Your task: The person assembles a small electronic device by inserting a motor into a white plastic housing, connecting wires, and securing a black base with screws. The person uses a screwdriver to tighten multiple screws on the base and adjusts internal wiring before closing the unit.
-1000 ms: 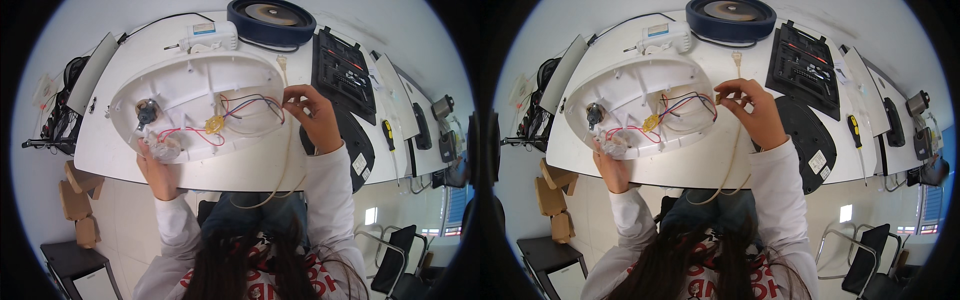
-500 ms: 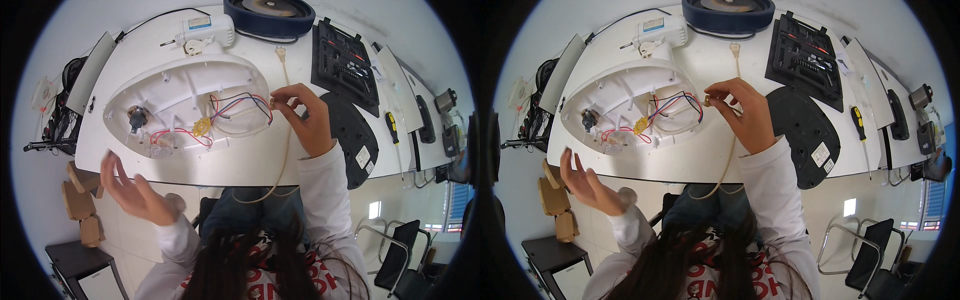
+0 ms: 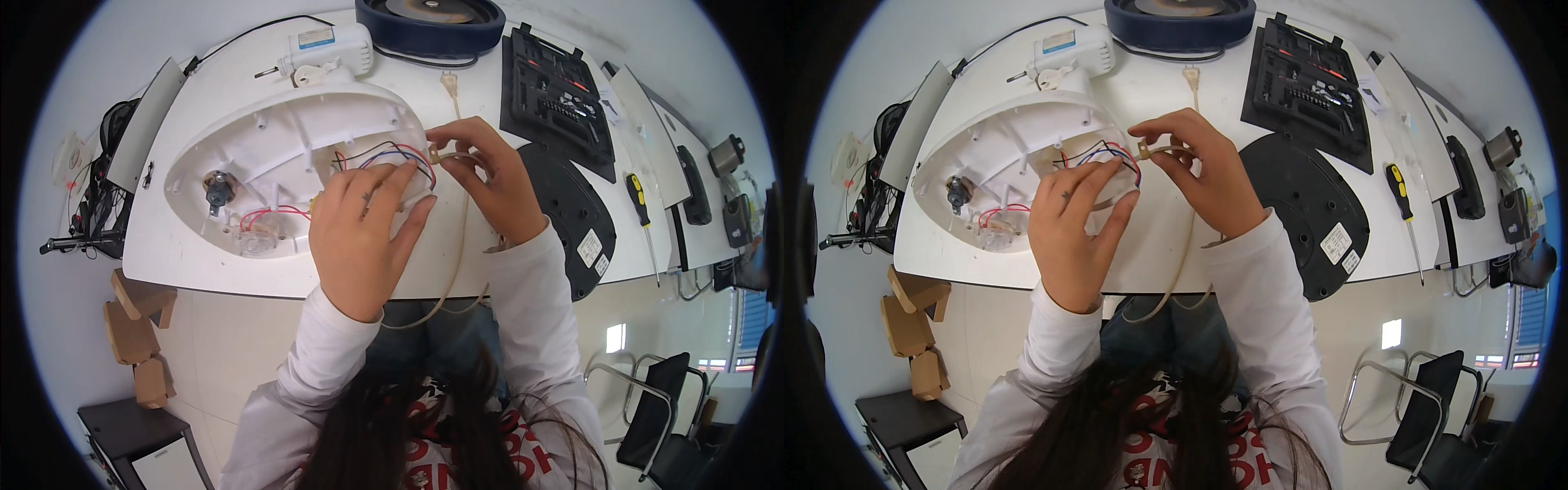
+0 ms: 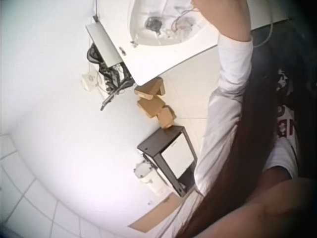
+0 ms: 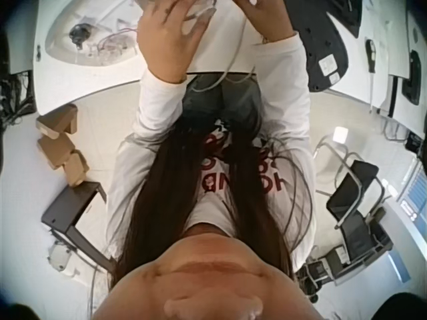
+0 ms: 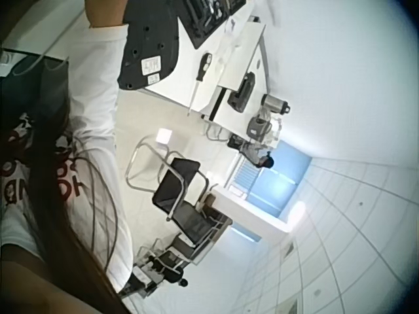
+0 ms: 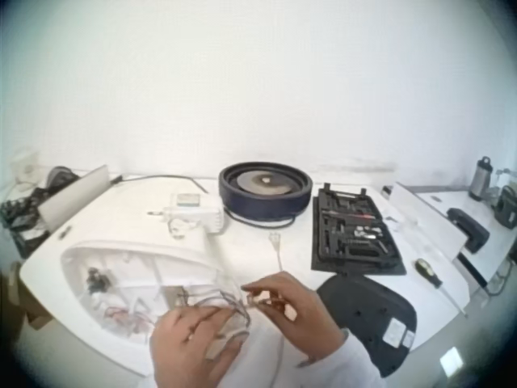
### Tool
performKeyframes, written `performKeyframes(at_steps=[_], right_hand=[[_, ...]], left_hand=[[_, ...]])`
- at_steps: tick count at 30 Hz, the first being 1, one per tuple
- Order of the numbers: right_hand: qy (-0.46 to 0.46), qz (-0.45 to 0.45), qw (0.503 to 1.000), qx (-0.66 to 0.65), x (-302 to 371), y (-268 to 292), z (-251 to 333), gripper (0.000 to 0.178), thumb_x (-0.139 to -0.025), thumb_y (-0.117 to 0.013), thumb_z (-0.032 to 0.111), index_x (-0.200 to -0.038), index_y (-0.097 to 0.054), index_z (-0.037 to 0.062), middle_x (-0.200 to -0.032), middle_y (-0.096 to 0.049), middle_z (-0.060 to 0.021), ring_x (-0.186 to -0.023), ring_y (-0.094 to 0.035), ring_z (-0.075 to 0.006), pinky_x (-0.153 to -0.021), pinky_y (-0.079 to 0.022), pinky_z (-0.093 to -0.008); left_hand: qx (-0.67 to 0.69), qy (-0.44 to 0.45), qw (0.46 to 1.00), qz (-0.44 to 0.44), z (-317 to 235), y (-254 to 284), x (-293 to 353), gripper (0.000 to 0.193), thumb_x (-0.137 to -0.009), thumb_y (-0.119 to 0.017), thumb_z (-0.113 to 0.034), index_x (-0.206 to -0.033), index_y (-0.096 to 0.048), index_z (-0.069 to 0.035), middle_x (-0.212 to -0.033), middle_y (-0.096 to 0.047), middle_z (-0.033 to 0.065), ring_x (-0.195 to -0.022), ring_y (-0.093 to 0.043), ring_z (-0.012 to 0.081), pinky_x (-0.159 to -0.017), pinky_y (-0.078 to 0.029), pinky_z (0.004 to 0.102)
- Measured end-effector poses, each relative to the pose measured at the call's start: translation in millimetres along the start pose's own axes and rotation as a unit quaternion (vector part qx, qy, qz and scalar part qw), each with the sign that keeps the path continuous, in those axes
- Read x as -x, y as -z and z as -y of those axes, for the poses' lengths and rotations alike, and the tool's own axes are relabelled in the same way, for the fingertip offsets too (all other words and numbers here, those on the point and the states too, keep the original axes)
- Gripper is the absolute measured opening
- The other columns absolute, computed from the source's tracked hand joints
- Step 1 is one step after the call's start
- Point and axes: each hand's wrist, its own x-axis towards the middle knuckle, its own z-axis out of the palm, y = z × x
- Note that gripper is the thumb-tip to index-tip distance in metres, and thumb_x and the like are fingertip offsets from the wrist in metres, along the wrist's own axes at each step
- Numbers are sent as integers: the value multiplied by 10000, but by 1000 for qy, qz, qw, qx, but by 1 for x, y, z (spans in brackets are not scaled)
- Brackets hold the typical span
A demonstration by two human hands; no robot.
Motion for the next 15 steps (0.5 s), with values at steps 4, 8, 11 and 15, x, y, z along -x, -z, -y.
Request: performKeyframes(at_steps=[4,8,11,15], right_hand=[[-22,-12,1000,-19,3,-5,-6,291,-779,-614,-20,-1039,-631,111,-927,-601,16,-745,-487,-73,-621,-389,-206],[-20,-32,998,-47,4,-10,-5,280,-774,-627,3,-1033,-629,111,-919,-618,30,-755,-489,-64,-618,-378,-200],[-28,-40,996,-77,3,-11,-7,273,-779,-626,10,-1036,-625,100,-928,-625,32,-765,-495,-57,-617,-378,-195],[-68,-42,990,-118,6,-13,-7,253,-792,-624,25,-1038,-622,83,-938,-627,27,-773,-510,-53,-615,-379,-195]], left_hand=[[-32,7,999,0,9,-5,2,373,-729,-682,-88,-1088,-583,-74,-864,-608,54,-784,-568,235,-650,-433,341],[38,84,996,11,3,-1,-9,449,-742,-670,-43,-1164,-519,-66,-837,-625,89,-747,-595,239,-637,-461,322],[34,73,997,23,4,-1,-12,467,-748,-677,-23,-1181,-506,-66,-853,-647,88,-730,-614,195,-646,-483,278],[58,104,993,22,2,-3,-13,441,-753,-677,-24,-1160,-515,-64,-839,-651,85,-691,-612,185,-640,-486,277]])
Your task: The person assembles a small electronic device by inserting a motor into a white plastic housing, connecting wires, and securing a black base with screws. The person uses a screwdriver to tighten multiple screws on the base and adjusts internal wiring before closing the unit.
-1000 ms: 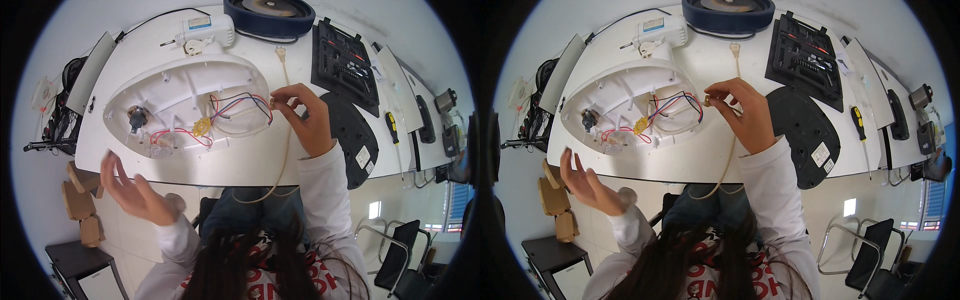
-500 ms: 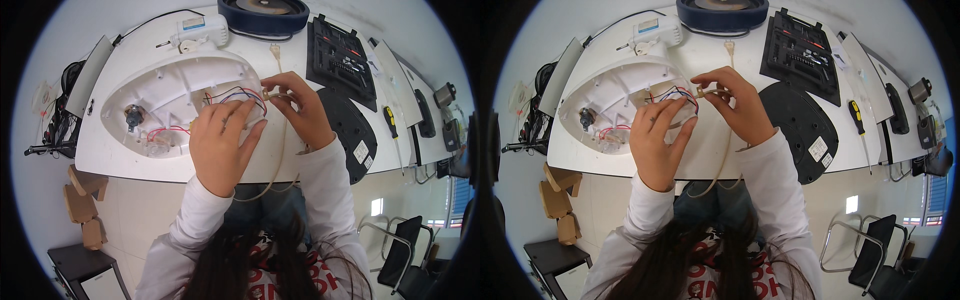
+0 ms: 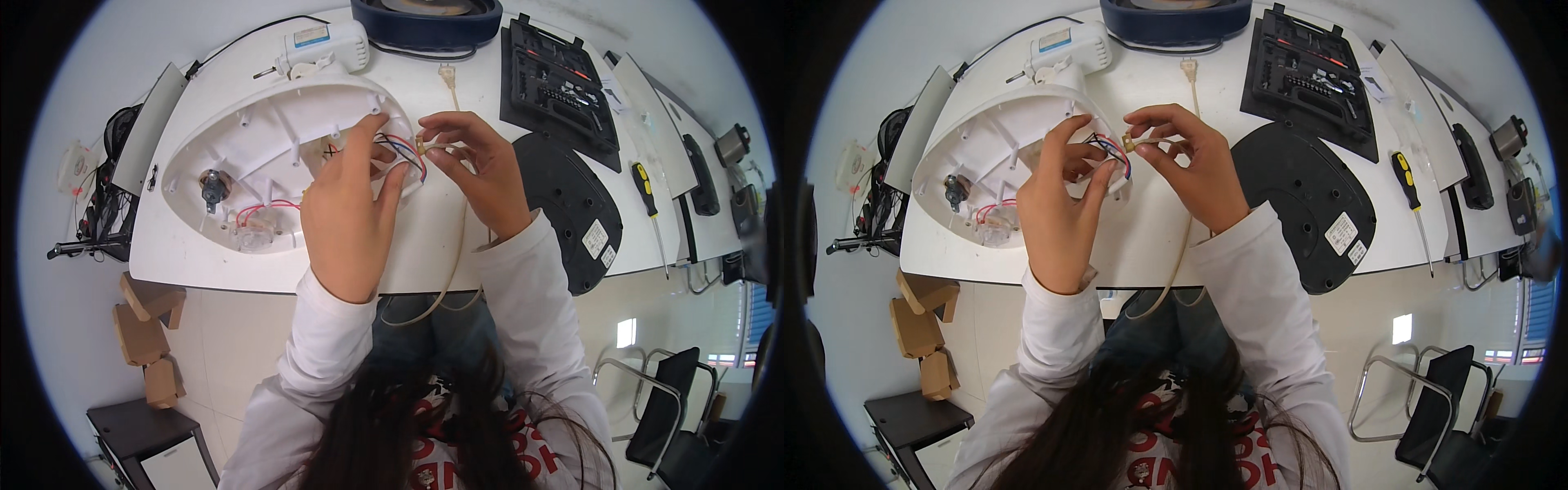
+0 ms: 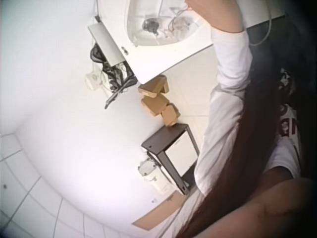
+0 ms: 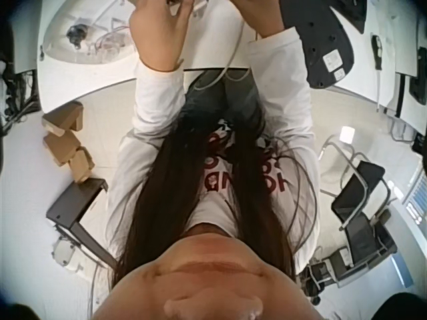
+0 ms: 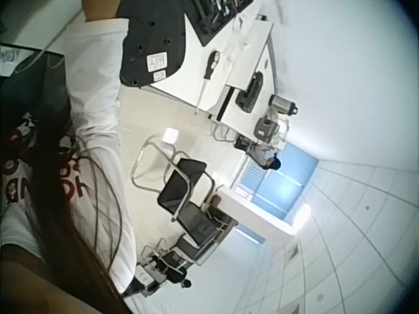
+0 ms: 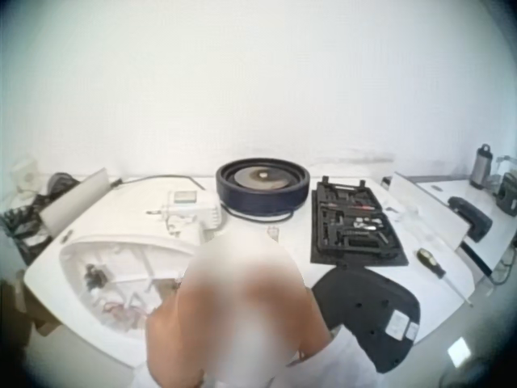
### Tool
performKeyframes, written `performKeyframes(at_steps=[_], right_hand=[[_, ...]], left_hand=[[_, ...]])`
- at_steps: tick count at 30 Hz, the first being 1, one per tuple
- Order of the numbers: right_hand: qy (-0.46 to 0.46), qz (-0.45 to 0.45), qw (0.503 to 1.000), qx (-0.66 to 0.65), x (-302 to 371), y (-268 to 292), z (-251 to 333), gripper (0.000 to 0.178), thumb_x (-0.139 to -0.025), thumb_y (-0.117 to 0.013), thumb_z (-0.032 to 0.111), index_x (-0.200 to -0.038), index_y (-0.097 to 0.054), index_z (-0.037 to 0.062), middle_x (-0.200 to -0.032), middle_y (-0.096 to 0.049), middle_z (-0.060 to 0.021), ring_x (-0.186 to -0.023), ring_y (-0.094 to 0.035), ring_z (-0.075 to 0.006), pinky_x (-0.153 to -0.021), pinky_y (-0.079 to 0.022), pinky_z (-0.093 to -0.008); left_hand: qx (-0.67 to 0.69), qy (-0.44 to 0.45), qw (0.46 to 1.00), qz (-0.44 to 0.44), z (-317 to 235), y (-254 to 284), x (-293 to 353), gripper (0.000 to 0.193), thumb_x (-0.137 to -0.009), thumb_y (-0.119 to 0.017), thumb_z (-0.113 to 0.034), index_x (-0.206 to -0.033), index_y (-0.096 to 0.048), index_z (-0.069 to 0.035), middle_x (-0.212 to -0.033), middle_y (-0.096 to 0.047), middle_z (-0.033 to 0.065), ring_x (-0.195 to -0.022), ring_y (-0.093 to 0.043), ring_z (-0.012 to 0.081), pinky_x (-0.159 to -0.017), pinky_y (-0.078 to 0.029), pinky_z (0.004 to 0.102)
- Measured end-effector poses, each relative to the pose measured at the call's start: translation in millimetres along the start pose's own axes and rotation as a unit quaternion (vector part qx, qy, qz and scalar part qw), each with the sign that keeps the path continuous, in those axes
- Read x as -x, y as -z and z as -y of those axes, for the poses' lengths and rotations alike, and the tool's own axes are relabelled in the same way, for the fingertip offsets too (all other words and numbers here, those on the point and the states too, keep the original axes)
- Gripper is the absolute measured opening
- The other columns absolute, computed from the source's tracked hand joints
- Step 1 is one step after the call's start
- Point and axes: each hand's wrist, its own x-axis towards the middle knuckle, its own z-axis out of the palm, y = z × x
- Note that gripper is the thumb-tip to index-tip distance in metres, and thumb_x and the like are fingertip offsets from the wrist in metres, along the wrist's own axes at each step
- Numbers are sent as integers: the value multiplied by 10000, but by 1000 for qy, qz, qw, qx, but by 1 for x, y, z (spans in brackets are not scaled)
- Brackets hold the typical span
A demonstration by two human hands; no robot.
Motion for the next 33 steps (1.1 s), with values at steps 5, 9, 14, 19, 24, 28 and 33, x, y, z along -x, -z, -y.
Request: performKeyframes(at_steps=[5,9,14,19,24,28,33], right_hand=[[-38,9,999,-8,4,3,-8,223,-840,-621,105,-1056,-616,53,-931,-641,-12,-828,-570,-77,-682,-426,-197],[-124,77,989,-41,6,10,-4,234,-860,-593,72,-1084,-604,3,-1007,-640,-41,-875,-574,-95,-784,-443,-224],[-60,43,993,92,12,12,6,256,-861,-601,136,-1081,-598,7,-982,-645,-96,-872,-608,-179,-773,-463,-291],[21,-31,946,321,47,37,46,288,-811,-616,97,-1085,-572,16,-1073,-586,-167,-991,-559,-312,-823,-446,-354],[-61,-104,865,488,116,96,65,658,-653,-753,94,-1251,-477,76,-1278,-466,-153,-1184,-445,-363,-977,-360,-408],[-167,-29,826,538,152,103,74,856,-546,-821,144,-1311,-437,129,-1402,-352,-116,-1337,-230,-388,-1056,-184,-562],[-156,-37,800,578,165,91,70,657,-653,-734,78,-1261,-488,99,-1367,-400,-124,-1319,-285,-364,-1061,-227,-507]], left_hand=[[13,2,1000,-7,0,-3,-2,417,-756,-671,-15,-1144,-525,-63,-830,-651,82,-677,-603,174,-642,-484,273],[2,-10,1000,-26,1,-5,0,394,-756,-663,-4,-1126,-541,-60,-827,-650,81,-671,-593,170,-649,-481,273],[13,-7,999,-34,-1,-8,-1,394,-755,-656,-2,-1129,-543,-56,-828,-637,88,-694,-591,196,-653,-473,293],[-1,-8,999,-48,3,-11,1,379,-760,-658,0,-1120,-558,-65,-815,-640,70,-678,-588,162,-660,-476,265],[-1,-5,999,-44,1,-14,0,378,-752,-663,10,-1111,-573,-70,-820,-641,55,-686,-580,146,-645,-454,248],[1,-12,999,-36,3,-13,0,377,-745,-661,17,-1104,-578,-65,-818,-639,57,-699,-581,153,-656,-462,259],[14,-21,999,-38,3,-13,0,389,-723,-667,3,-1095,-568,-54,-793,-623,79,-715,-577,231,-622,-448,328]])
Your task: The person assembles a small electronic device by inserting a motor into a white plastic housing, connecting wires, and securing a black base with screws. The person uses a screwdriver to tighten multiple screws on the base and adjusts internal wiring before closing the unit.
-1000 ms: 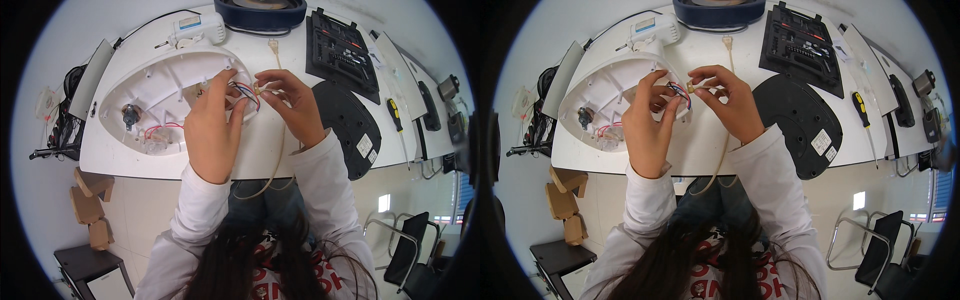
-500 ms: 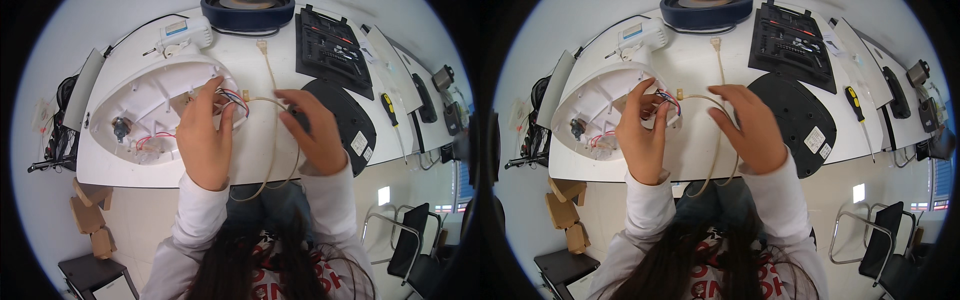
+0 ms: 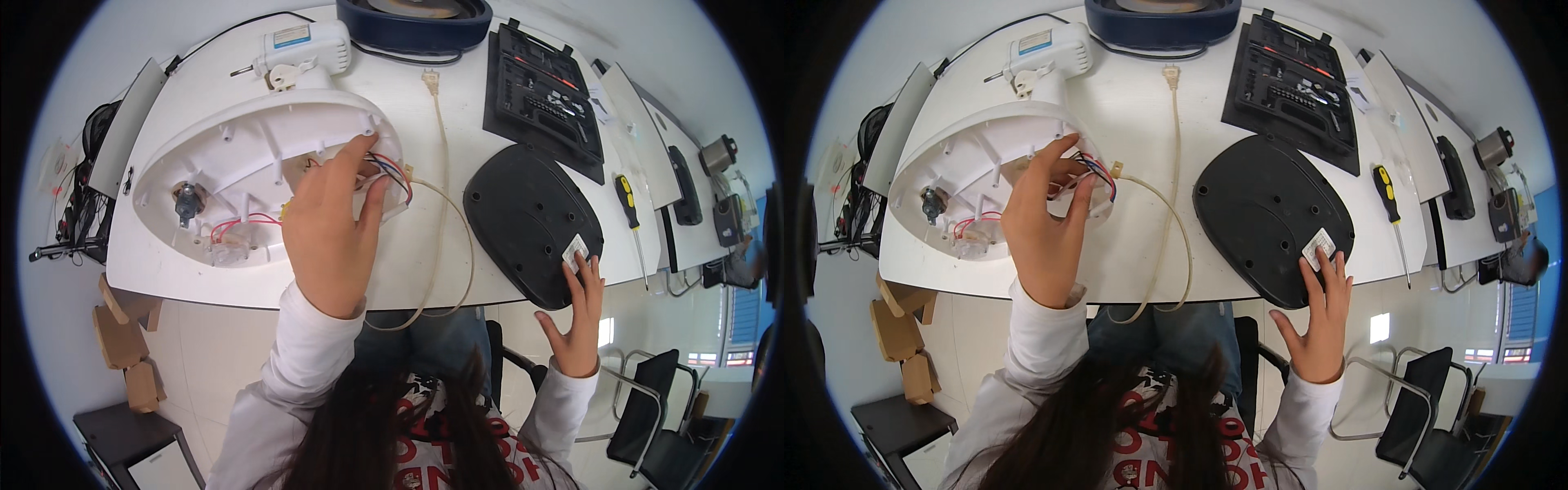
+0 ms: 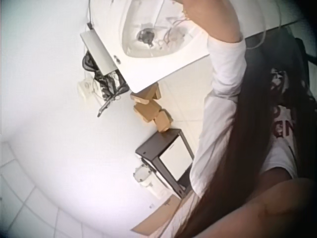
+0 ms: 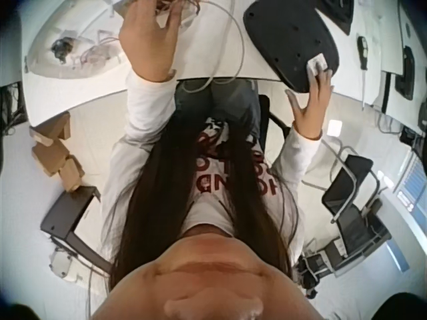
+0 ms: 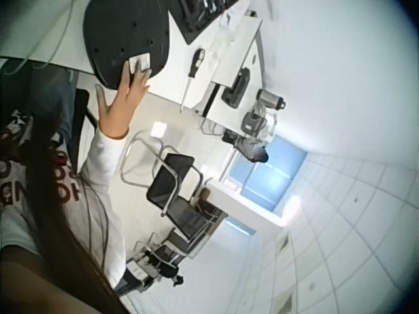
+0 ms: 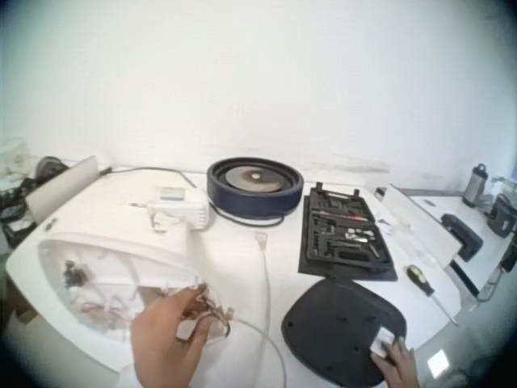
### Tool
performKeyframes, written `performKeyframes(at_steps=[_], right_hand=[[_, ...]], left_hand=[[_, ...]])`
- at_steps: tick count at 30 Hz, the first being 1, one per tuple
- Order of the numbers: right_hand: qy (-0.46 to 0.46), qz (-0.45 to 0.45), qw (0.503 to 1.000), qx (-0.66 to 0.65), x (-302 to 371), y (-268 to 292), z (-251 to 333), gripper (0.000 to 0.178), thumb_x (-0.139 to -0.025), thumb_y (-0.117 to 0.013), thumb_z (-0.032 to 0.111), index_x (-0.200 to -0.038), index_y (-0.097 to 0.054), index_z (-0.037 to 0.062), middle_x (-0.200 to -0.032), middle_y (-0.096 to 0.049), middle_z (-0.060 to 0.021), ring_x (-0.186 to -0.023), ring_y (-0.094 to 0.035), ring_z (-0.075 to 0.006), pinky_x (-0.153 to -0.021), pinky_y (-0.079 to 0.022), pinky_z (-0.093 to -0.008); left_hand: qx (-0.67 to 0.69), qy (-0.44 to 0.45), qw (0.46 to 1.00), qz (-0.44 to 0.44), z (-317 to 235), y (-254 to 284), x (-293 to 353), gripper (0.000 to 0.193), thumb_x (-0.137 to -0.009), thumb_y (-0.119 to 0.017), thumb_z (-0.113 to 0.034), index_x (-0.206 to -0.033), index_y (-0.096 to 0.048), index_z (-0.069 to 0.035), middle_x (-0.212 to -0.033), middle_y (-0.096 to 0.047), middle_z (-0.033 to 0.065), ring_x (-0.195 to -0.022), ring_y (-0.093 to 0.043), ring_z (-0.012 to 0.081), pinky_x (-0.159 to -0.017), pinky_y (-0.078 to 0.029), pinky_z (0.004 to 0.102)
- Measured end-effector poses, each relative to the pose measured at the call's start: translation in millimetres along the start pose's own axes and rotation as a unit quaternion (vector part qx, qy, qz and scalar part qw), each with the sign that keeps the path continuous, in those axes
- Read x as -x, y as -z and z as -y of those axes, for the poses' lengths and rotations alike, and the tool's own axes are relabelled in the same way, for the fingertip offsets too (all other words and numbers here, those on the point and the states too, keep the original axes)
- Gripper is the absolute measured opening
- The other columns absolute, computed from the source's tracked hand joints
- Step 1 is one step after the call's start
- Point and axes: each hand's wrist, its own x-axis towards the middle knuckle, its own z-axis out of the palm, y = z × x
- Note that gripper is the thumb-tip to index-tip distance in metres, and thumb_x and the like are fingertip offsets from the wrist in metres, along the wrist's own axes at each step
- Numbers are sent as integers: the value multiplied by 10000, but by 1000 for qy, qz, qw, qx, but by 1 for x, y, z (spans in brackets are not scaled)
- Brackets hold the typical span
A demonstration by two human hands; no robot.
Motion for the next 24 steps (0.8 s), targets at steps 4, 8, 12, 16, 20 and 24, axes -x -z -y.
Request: performKeyframes(at_steps=[4,8,12,16,20,24], right_hand=[[62,-72,984,-153,-18,-5,40,383,-753,-585,-28,-1131,-577,35,-1187,-564,-132,-1176,-486,-321,-975,-379,-381],[65,-73,974,-207,-47,-26,79,276,-794,-605,23,-1070,-595,20,-1043,-606,-143,-936,-594,-281,-800,-466,-324],[14,28,962,-272,-48,-35,81,231,-806,-634,72,-1025,-599,6,-907,-624,-144,-750,-619,-262,-681,-488,-297],[13,42,931,-361,-31,-43,71,194,-813,-605,13,-1004,-588,-14,-881,-630,-135,-708,-633,-227,-673,-493,-284],[-98,-27,863,-495,-31,-36,76,162,-847,-563,5,-1006,-567,-25,-837,-609,-89,-653,-591,-123,-590,-483,-226],[-44,-67,878,-472,-57,-36,78,153,-852,-552,11,-1000,-564,-23,-820,-598,-77,-627,-568,-102,-558,-471,-209]], left_hand=[[0,-2,1000,-5,3,0,1,385,-725,-666,-2,-1095,-569,-56,-789,-623,75,-718,-577,231,-623,-448,329],[-7,3,1000,2,1,0,0,385,-737,-664,5,-1106,-570,-55,-810,-630,73,-710,-586,193,-649,-465,290],[-8,7,1000,4,0,1,0,384,-740,-665,11,-1107,-570,-53,-815,-634,76,-704,-591,178,-665,-476,271],[-8,-1,1000,5,2,0,0,379,-739,-667,12,-1099,-566,-53,-805,-635,81,-696,-597,184,-662,-482,270],[-11,-4,1000,4,4,-2,1,377,-740,-669,8,-1096,-561,-51,-801,-636,85,-688,-603,185,-654,-487,272],[-4,4,1000,-1,1,0,1,384,-742,-654,-18,-1109,-545,-44,-768,-598,92,-692,-580,245,-603,-447,325]])
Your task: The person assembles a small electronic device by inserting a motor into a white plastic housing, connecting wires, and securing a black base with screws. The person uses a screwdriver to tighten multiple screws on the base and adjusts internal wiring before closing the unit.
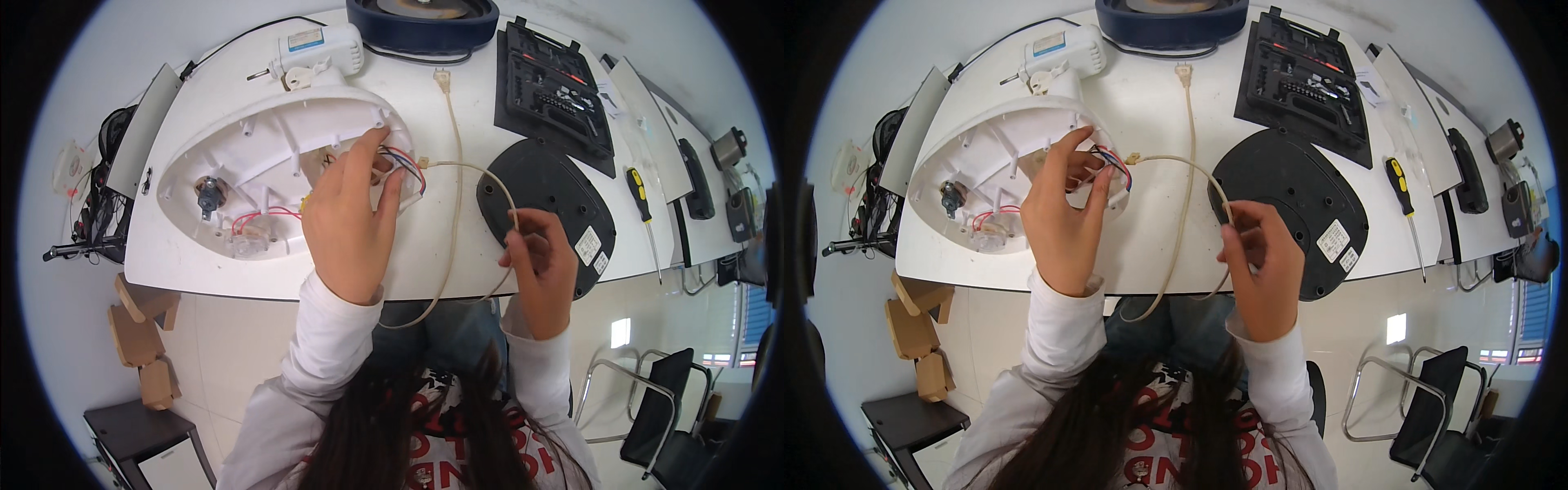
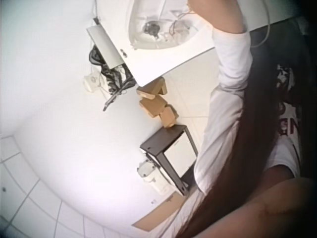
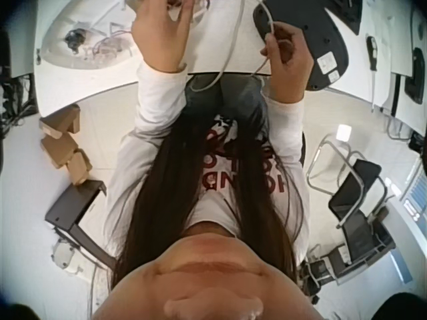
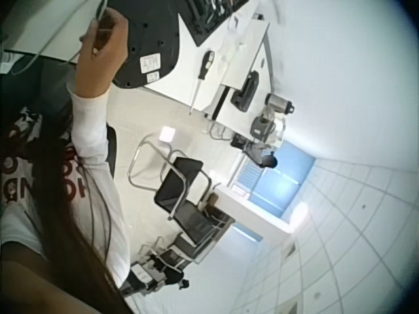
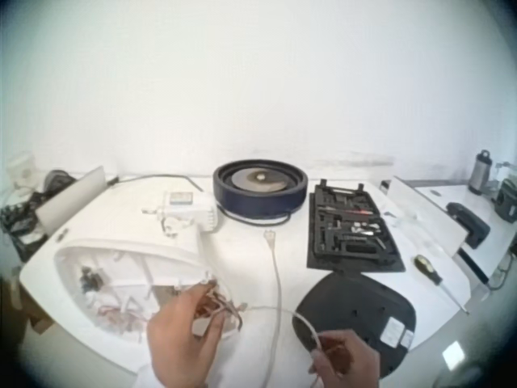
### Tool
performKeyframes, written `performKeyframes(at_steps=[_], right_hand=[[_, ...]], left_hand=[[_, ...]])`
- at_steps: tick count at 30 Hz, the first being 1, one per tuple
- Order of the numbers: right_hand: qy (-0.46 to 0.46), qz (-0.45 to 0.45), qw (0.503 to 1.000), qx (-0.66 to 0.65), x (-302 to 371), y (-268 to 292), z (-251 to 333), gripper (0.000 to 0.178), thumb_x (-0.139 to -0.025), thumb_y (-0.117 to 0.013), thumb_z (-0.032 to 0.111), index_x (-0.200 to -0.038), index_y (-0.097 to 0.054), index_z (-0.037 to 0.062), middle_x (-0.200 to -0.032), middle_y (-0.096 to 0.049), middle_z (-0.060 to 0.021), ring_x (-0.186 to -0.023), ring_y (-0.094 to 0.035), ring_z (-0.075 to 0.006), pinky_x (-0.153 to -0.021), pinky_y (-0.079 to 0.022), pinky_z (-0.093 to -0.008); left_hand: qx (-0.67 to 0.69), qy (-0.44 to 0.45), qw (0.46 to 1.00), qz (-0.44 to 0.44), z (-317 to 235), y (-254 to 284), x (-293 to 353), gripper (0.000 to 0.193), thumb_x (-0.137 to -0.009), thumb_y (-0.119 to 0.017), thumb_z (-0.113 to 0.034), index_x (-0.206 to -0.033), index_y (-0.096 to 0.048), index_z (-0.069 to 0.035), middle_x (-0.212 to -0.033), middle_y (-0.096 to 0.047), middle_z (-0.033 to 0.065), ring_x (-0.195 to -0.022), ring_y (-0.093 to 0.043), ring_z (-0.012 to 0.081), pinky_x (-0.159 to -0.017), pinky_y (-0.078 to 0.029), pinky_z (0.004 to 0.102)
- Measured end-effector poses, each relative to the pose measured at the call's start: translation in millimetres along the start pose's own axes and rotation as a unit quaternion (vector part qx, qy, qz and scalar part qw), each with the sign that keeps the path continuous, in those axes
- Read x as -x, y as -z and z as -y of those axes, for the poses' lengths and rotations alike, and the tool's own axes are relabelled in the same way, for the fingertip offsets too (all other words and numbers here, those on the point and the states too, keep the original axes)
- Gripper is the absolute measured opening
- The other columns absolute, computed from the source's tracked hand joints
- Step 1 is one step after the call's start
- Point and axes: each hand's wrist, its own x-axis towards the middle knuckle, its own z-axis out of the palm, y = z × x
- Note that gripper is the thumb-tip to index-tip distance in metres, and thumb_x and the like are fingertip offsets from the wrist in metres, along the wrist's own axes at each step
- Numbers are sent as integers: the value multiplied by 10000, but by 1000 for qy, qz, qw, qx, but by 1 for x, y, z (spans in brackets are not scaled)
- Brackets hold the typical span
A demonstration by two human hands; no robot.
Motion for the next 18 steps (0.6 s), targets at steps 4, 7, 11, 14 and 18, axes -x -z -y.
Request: performKeyframes(at_steps=[4,7,11,14,18], right_hand=[[-31,31,997,60,-4,-4,-14,131,-839,-575,22,-968,-579,-4,-831,-611,-78,-618,-568,-105,-539,-463,-219],[10,26,989,142,-4,-13,-20,117,-829,-586,29,-943,-576,4,-814,-608,-99,-615,-591,-165,-534,-464,-252],[36,46,980,191,-4,-19,-16,117,-829,-588,39,-939,-571,4,-827,-606,-112,-621,-596,-209,-542,-463,-275],[14,54,988,146,-10,-23,-14,166,-837,-580,45,-993,-572,-8,-828,-616,-114,-622,-596,-195,-557,-465,-263],[-8,45,998,-36,-28,-38,-8,271,-845,-592,88,-1087,-565,-30,-821,-642,-104,-628,-597,-150,-582,-473,-240]], left_hand=[[9,3,1000,3,0,0,2,401,-743,-653,-18,-1125,-533,-43,-764,-592,98,-691,-580,244,-599,-446,327],[15,10,1000,12,-4,3,0,418,-744,-649,-12,-1140,-519,-46,-769,-590,104,-696,-579,251,-609,-446,335],[12,38,999,34,-8,6,-1,411,-743,-638,10,-1130,-509,-43,-779,-587,113,-704,-575,262,-625,-444,344],[43,38,997,51,-10,9,-5,386,-740,-631,32,-1099,-506,-33,-780,-585,115,-705,-574,263,-629,-446,341],[69,39,995,52,-9,10,-5,388,-743,-642,42,-1093,-497,-38,-789,-615,76,-703,-577,158,-707,-461,261]])
